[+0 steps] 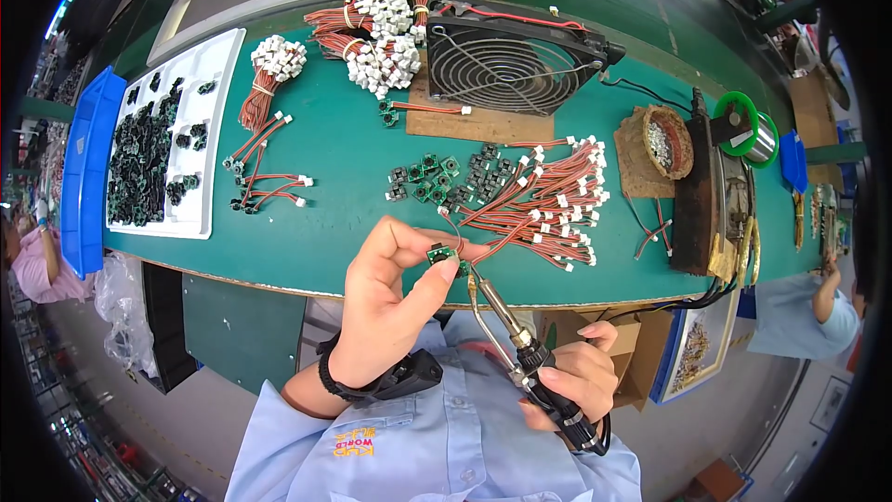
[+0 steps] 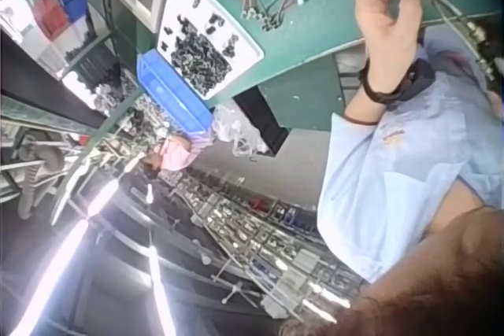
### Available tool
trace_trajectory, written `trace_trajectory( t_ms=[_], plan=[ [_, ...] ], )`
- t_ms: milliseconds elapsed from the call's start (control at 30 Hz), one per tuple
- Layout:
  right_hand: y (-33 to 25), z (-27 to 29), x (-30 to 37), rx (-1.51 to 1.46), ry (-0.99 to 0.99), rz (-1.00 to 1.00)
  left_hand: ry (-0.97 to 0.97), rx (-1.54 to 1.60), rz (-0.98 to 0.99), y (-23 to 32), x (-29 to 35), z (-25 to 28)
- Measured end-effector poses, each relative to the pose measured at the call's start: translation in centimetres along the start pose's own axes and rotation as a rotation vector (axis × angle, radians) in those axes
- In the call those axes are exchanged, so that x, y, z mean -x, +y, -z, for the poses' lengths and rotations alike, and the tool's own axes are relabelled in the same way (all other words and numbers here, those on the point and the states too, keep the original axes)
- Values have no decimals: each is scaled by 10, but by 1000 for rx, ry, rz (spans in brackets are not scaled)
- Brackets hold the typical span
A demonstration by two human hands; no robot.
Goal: Solder small wires onto electronic components at a workbench.
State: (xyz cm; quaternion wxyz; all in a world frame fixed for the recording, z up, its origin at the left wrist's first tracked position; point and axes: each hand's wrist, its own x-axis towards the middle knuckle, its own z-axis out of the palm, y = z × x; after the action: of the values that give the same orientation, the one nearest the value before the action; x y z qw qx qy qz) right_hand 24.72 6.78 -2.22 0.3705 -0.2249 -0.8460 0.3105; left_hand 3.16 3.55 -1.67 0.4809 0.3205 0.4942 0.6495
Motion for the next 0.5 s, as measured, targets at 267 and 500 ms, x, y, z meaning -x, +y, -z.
trace_trajectory(
  t_ms=[267,500],
  plan=[
    [-7,5,-2,-21,-42,-61,2,-70,-48,1,1,-1],
    [-5,3,1,-7,-18,-33,37,-177,-78,1,3,-2]
  ],
)
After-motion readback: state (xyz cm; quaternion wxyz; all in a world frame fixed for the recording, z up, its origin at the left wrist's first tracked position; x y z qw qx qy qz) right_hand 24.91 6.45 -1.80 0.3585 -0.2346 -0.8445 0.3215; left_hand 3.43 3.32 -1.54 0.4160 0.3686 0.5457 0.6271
